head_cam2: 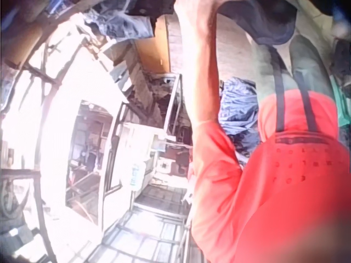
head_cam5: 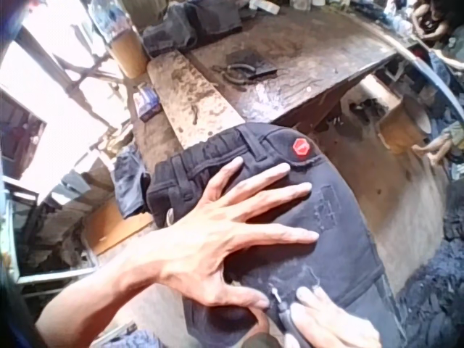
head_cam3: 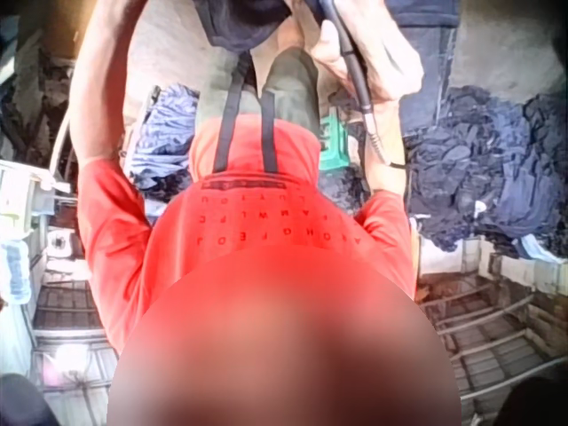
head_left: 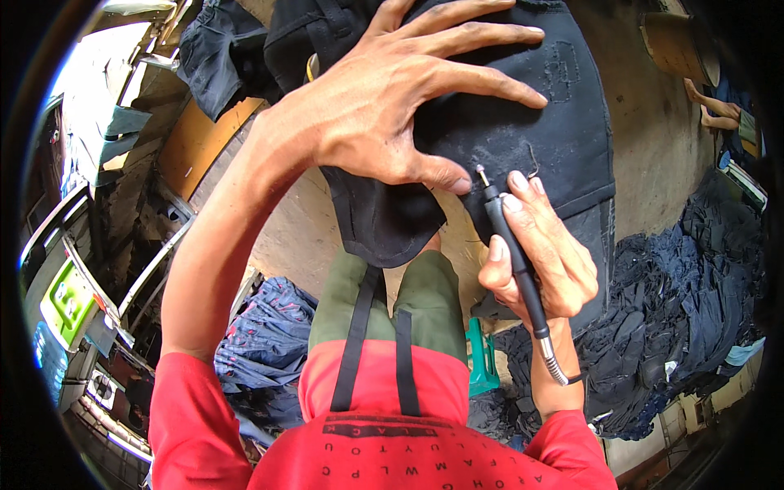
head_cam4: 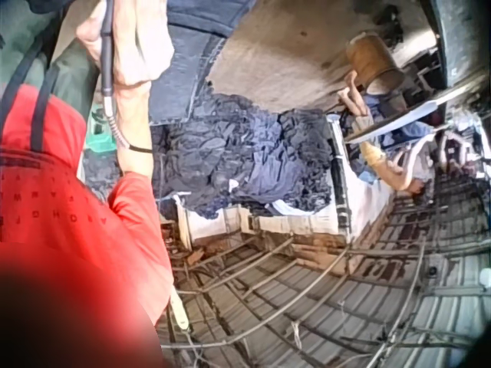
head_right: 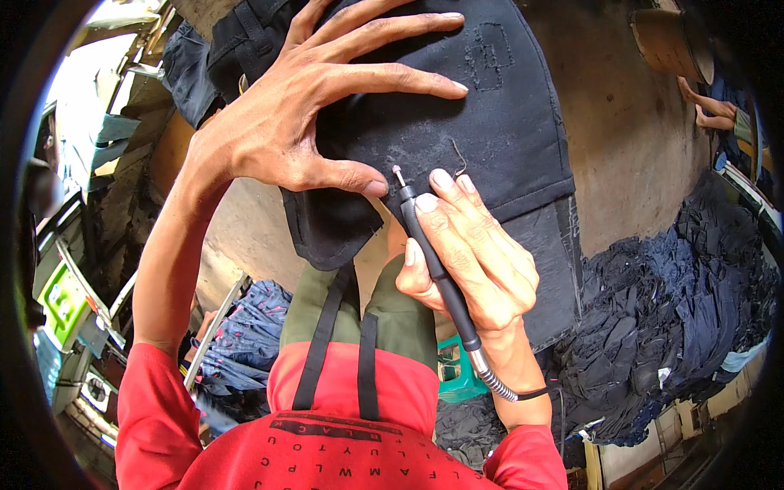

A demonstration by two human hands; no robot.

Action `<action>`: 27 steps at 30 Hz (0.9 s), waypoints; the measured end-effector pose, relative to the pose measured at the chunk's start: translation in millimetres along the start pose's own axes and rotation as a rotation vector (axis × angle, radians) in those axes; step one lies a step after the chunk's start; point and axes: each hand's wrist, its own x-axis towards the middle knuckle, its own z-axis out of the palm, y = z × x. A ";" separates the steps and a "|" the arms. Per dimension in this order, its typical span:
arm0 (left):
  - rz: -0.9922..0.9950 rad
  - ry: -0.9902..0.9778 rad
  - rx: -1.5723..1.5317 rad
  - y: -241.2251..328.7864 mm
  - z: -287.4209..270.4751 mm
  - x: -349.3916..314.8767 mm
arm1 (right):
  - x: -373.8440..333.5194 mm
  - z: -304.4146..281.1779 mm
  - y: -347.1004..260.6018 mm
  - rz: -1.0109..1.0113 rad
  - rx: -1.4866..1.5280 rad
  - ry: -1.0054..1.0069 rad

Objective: The person uses a rotary grinding tool to abrade the surface of black denim shorts, focusing on the front panels and leg hems. They repeatedly reposition the shorts and work along seams and edges to create a worn appearance.

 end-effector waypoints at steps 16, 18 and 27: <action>-0.025 -0.037 0.031 4.8 -5.6 1.9 | -15.2 -10.5 0.7 0.015 0.024 -0.028; -0.026 -0.041 0.042 4.9 -5.5 2.2 | -15.6 -11.3 -0.3 0.028 0.035 -0.025; -0.069 -0.094 0.015 -4.0 -1.3 0.2 | -4.7 -8.3 7.1 0.015 -0.013 -0.020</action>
